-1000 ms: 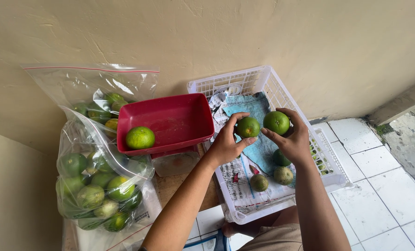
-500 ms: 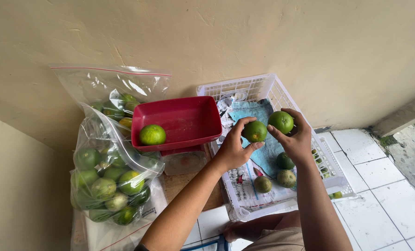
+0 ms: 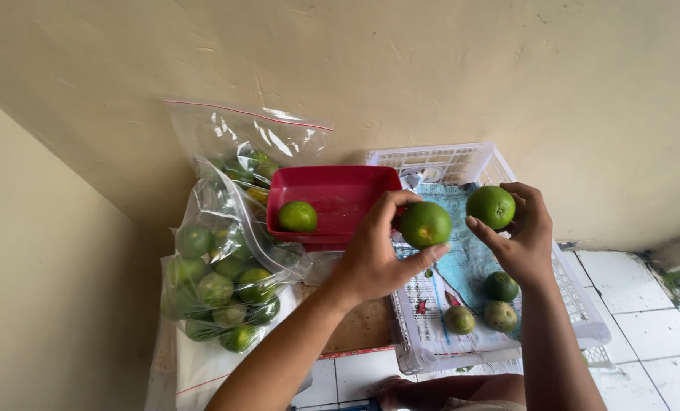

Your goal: The person is picking green fruits from a basket, weighing them in a red bowl on a scale, and then placing them into a plastic zip-lock bag.

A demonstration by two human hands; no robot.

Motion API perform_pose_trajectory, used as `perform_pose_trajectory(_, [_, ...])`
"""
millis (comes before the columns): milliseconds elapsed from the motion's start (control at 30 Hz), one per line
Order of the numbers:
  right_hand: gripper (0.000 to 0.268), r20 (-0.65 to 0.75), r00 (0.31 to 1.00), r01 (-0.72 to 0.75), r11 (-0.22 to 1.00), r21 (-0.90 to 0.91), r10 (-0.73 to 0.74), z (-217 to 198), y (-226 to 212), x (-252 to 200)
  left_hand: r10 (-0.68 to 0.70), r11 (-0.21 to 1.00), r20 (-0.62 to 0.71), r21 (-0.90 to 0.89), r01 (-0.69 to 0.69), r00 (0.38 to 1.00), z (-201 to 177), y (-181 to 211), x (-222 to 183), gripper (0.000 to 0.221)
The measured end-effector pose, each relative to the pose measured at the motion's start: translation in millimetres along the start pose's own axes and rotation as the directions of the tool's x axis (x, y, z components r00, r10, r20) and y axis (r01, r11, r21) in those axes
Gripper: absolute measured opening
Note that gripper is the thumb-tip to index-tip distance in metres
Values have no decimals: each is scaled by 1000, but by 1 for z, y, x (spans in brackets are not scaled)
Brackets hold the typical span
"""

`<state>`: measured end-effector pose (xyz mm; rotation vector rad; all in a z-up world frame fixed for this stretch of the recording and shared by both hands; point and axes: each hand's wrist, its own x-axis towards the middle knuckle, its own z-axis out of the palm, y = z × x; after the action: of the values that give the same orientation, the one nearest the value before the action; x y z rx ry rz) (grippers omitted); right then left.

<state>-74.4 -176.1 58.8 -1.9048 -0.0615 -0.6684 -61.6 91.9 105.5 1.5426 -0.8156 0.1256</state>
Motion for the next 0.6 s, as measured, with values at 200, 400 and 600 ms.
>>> perform_pose_trajectory(200, [78, 176, 984, 12, 1000, -26, -8, 48, -64, 6, -99, 901, -162, 403, 157, 982, -88, 10, 14, 63])
perform_pose_trajectory(400, [70, 335, 941, 95, 990, -109, -54, 100, -91, 29, -410, 584, -113, 730, 356, 905, -151, -16, 40, 63])
perform_pose_trajectory(600, [68, 490, 866, 107, 924, -367, 95, 154, -97, 51, -407, 483, -11, 846, 225, 913, -169, -31, 42, 53])
